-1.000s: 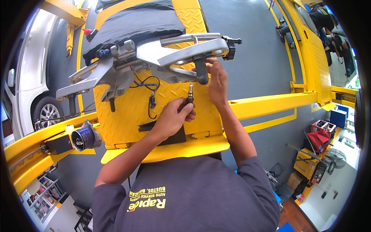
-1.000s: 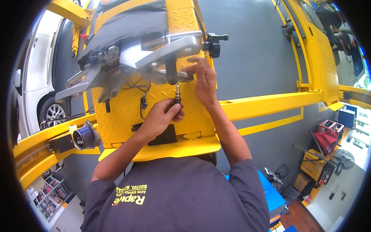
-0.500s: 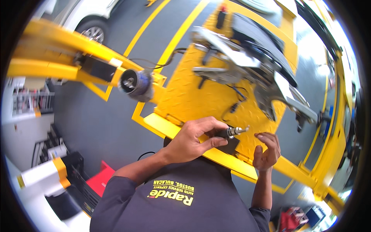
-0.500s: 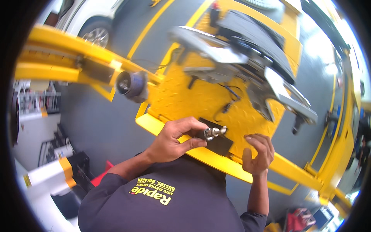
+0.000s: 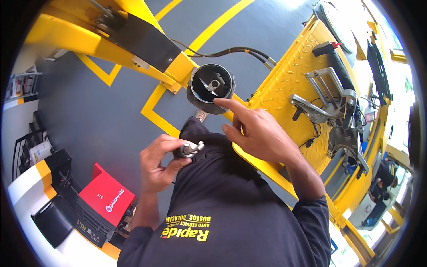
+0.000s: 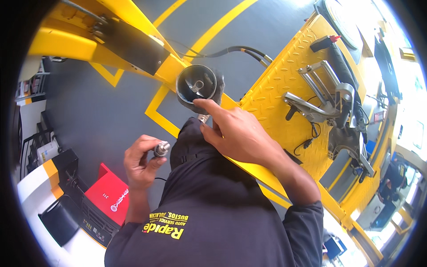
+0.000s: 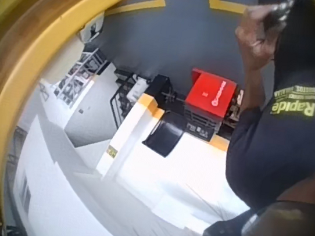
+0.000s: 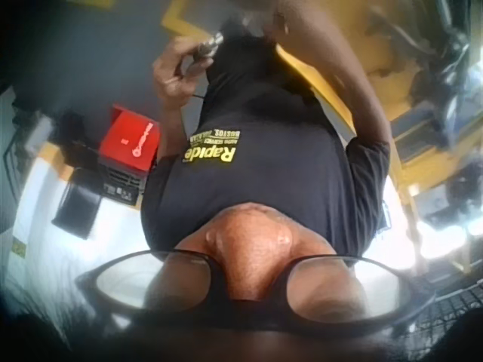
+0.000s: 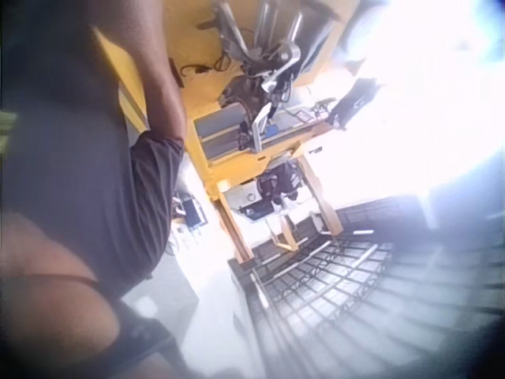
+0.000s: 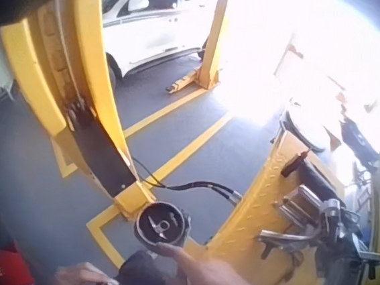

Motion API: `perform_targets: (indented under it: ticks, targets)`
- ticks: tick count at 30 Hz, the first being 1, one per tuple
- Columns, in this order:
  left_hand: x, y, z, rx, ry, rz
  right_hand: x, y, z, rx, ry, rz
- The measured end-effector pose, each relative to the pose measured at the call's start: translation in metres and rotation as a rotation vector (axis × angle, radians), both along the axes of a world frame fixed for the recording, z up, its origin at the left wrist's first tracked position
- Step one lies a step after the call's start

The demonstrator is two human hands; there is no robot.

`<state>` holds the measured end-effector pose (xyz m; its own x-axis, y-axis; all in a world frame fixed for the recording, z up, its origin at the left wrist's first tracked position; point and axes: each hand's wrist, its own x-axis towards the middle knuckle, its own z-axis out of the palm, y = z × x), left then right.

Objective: The person removes a wheel alignment sensor from its mounting stand on a car lift, unscrews a threaded component by hand, and carries it to a tool cart where they wipe the part with a green cloth.

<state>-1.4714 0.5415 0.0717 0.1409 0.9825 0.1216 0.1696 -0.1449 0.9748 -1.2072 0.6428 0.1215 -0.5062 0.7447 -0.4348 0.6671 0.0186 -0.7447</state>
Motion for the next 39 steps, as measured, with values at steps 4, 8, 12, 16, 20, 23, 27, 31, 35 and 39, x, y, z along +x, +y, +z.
perform_targets:
  ticks: [4,8,12,16,20,23,27,31,35,39]
  targets:
    - [-0.038,0.021,-0.014,-0.042,0.068,-0.005,-0.034,0.023,-0.024,-0.001,-0.186,0.056]
    - [-0.058,0.05,-0.022,-0.048,0.096,-0.112,-0.047,0.029,-0.039,-0.021,-0.317,0.124]
    - [-0.064,0.067,-0.03,-0.06,0.087,-0.166,-0.056,0.036,-0.044,-0.066,-0.362,0.144]
    - [-0.064,0.075,-0.034,-0.084,0.099,-0.2,-0.061,0.042,-0.043,-0.08,-0.331,0.102]
    - [-0.061,0.081,-0.033,-0.091,0.135,-0.21,-0.067,0.046,-0.035,-0.122,-0.425,0.16]
    - [-0.061,0.084,-0.031,-0.081,0.152,-0.212,-0.064,0.041,-0.035,-0.065,-0.411,0.145]
    - [-0.065,0.09,-0.025,-0.066,0.17,-0.217,-0.051,0.041,-0.025,-0.034,-0.208,-0.047]
    - [-0.067,0.099,-0.021,-0.023,0.178,-0.208,-0.045,0.057,-0.004,-0.364,-0.173,-0.1]
    - [-0.065,0.108,-0.016,0.021,0.178,-0.233,-0.049,0.043,-0.023,-0.17,-0.282,0.014]
    - [-0.064,0.113,-0.012,0.022,0.176,-0.27,-0.052,0.038,-0.044,-0.031,-0.355,0.101]
